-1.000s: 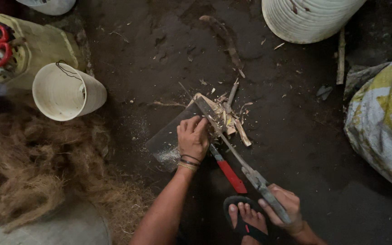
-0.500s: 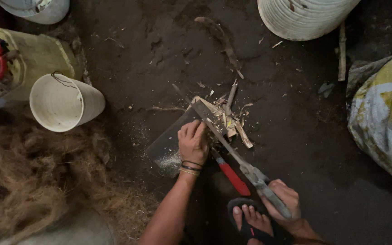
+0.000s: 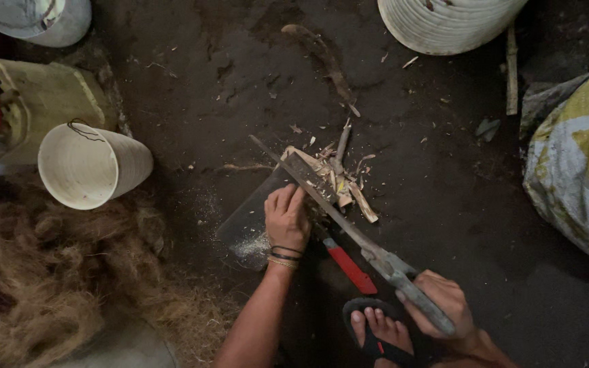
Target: The person carves a small piece of wood using a knife and then saws it with a hand saw. The person repeats the process of carving and sawing multiple times on the same piece of wood.
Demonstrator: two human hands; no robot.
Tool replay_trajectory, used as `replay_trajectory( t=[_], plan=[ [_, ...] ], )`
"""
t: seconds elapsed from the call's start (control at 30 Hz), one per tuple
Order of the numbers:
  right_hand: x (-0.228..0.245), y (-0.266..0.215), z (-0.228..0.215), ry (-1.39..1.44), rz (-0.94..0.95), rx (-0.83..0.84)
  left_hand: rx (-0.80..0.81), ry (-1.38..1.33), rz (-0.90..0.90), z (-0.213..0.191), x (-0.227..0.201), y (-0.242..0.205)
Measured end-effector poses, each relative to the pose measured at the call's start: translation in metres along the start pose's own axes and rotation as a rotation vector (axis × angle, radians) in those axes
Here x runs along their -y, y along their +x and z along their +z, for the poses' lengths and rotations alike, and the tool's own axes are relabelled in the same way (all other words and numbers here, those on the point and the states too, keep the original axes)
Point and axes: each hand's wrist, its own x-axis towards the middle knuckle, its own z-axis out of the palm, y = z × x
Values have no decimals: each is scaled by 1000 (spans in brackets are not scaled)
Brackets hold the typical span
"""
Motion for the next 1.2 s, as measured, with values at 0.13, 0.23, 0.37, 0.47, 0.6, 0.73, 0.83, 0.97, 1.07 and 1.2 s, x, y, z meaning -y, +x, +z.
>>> replay_trajectory(
  t=[0.13, 0.23, 0.37, 0.47, 0.6, 0.73, 0.83, 0.97, 1.07, 1.2],
  plan=[
    [2, 15, 8, -180, -221, 42, -6, 35, -7, 4, 0, -2],
    [4, 37, 21, -78, -139, 28, -18, 43, -9, 5, 1, -3],
    [4, 63, 37, -118, -234, -7, -8, 1, -11, 3, -2, -2],
    [2, 61, 42, -38, -179, -44, -11, 8, -14, 1, -3, 0],
    [-2, 34, 28, -296, -404, -9, -8, -24, -18, 1, -4, 1],
    [1, 20, 22, -108, -181, -17, -27, -4, -34, 1, -4, 2],
    [2, 33, 28, -202, -293, -42, -33, -14, -28, 0, -7, 5],
    [-2, 59, 41, -119, -256, -42, -19, -29, -70, -3, -10, 5],
    [-8, 57, 41, -373, -464, -14, -32, -20, -74, 0, -9, 6],
    [-3, 24, 29, 2, -35, -30, -10, 61, -59, 3, -7, 7]
  ],
)
